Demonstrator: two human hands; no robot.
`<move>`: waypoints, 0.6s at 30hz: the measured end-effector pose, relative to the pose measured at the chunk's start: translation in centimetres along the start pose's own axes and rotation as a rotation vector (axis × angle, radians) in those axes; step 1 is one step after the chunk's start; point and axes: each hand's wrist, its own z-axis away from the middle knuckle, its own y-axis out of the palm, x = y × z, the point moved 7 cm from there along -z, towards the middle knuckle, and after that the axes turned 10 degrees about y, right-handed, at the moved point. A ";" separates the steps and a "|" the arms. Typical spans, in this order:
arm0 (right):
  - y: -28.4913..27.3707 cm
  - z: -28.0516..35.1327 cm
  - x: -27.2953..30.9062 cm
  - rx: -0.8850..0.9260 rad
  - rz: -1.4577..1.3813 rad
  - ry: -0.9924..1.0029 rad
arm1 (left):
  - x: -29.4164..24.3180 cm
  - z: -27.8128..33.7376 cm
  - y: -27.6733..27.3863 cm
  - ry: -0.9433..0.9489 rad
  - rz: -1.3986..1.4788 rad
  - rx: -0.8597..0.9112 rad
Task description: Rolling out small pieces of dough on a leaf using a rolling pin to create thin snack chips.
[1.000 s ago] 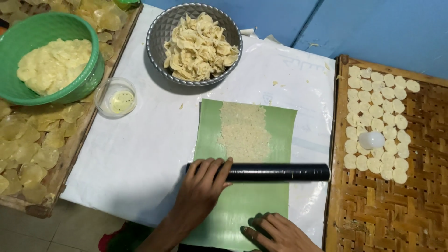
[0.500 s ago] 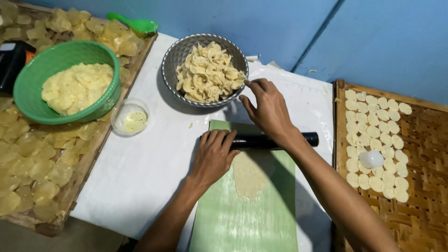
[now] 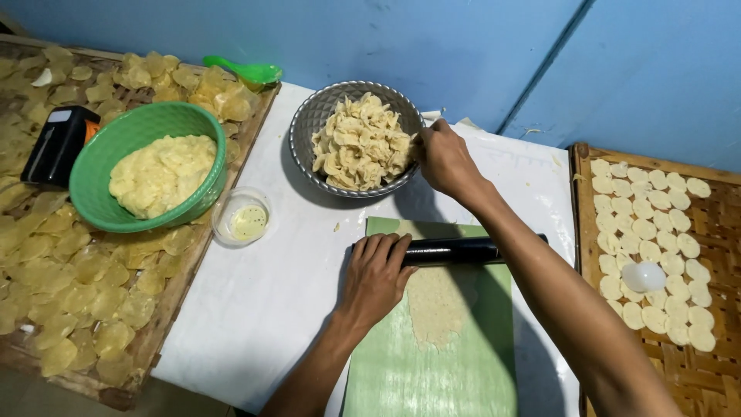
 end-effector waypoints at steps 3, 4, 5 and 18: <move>0.8 -0.9 -2.6 -0.032 -0.164 0.043 | 0.1 0.2 0.3 0.003 -0.014 0.012; 0.9 -1.2 -2.8 -0.033 -0.164 0.042 | 0.2 0.2 0.3 0.003 -0.014 0.011; 0.7 -1.4 -2.9 -0.075 -0.178 0.027 | 0.2 0.1 0.3 0.001 -0.015 0.010; 0.3 -1.5 2.7 0.010 0.022 -0.183 | -0.2 -0.2 -0.1 -0.011 -0.013 0.023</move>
